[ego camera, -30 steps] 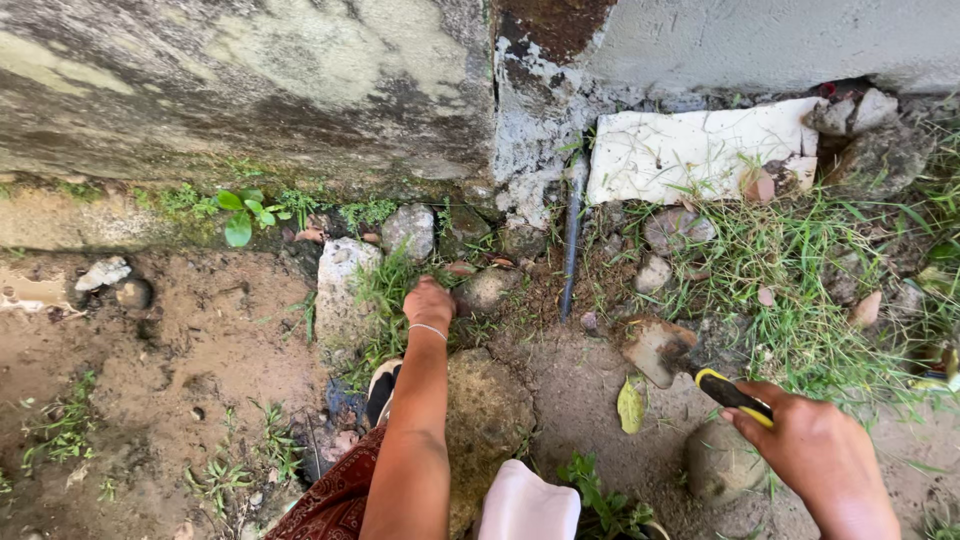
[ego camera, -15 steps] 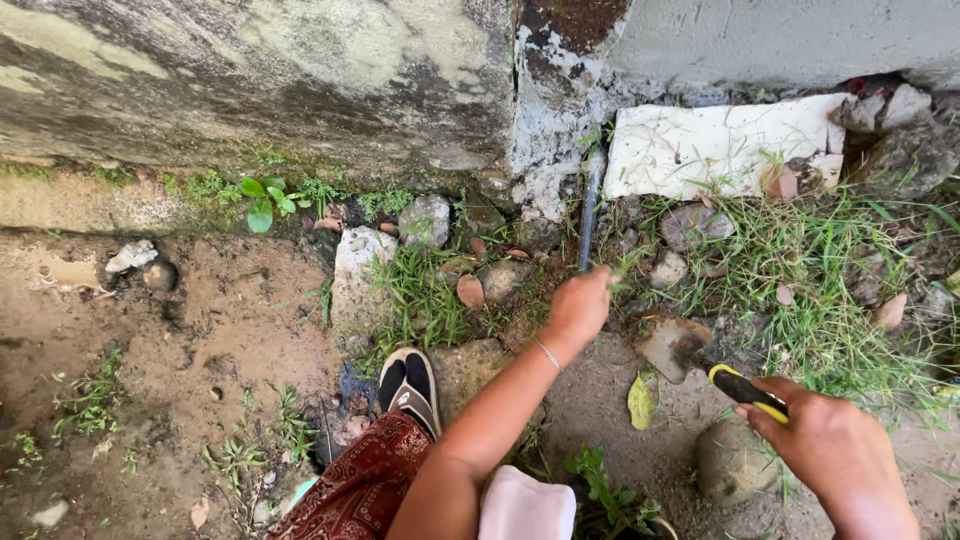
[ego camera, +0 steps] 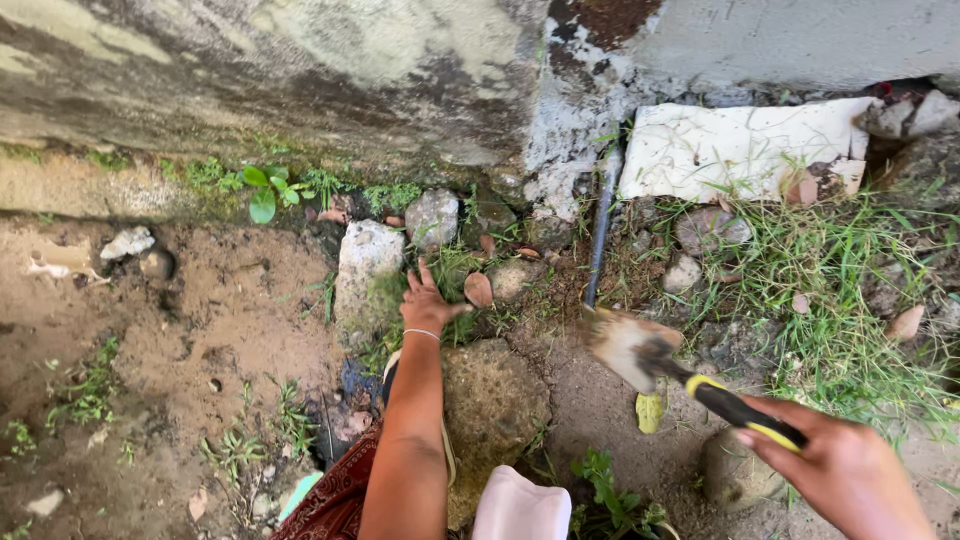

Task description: The person uses a small hand hoe to scrape weeds and soil from the base of a weathered concrete wall. They repeatedly loosen the ground and pull out grass and small plants by hand, moving along the wall's edge.

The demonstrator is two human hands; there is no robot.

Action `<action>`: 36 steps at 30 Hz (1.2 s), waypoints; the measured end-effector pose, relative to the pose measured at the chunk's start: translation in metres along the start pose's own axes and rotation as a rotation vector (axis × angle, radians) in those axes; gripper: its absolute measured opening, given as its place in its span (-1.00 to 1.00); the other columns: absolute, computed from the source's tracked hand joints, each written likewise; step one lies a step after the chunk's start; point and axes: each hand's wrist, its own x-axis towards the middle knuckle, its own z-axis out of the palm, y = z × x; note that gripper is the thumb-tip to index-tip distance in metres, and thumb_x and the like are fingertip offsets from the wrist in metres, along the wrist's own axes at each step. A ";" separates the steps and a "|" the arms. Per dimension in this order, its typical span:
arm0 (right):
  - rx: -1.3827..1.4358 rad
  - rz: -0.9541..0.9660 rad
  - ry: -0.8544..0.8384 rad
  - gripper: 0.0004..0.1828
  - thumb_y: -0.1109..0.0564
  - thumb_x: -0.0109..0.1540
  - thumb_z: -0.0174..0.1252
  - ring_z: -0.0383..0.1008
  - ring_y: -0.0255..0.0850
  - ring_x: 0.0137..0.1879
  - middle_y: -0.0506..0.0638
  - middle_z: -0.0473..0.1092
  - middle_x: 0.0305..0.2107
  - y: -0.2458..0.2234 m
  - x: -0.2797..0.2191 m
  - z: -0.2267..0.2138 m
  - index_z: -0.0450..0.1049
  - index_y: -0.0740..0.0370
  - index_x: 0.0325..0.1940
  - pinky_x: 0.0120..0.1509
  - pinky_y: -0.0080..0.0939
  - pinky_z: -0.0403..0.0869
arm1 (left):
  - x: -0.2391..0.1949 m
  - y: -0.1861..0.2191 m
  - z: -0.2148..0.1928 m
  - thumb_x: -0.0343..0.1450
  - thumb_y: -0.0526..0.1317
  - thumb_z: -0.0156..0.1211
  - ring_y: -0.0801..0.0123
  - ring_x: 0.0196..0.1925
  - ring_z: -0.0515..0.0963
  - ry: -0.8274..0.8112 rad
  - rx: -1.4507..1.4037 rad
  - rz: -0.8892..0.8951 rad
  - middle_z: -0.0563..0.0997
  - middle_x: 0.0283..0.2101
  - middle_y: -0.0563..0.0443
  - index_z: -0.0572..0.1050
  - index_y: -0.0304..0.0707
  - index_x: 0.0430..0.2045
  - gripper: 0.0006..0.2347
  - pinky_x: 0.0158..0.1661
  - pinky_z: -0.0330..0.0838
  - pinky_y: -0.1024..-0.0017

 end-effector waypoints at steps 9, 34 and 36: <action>0.334 -0.232 0.009 -0.53 -0.19 0.11 0.35 0.63 -0.14 -0.50 -0.02 0.62 -0.50 -0.107 0.046 0.104 0.61 -0.24 0.11 -0.25 -0.13 0.63 | 0.061 -0.026 0.092 0.52 -0.20 0.01 -0.04 0.16 0.64 0.158 -0.145 -0.045 0.60 0.14 -0.30 0.38 -0.33 0.24 -0.62 0.09 0.54 0.15; 0.496 -0.251 0.073 -0.52 -0.16 0.09 0.38 0.63 -0.06 -0.47 0.10 0.58 -0.52 -0.153 0.094 0.138 0.61 -0.13 0.08 -0.25 -0.04 0.60 | -0.027 0.033 -0.044 0.41 -0.26 0.16 -0.33 -0.20 0.60 0.834 -0.731 0.388 0.62 -0.27 -0.43 0.53 -0.43 -0.18 -0.80 -0.16 0.47 -0.09; 0.496 -0.219 0.054 -0.52 -0.16 0.09 0.36 0.63 -0.11 -0.51 0.06 0.59 -0.54 -0.140 0.085 0.124 0.60 -0.17 0.09 -0.27 -0.04 0.60 | -0.041 0.028 -0.057 0.40 -0.27 0.15 -0.27 -0.15 0.60 0.741 -0.686 0.286 0.63 -0.27 -0.39 0.52 -0.37 -0.14 -0.79 -0.10 0.47 -0.03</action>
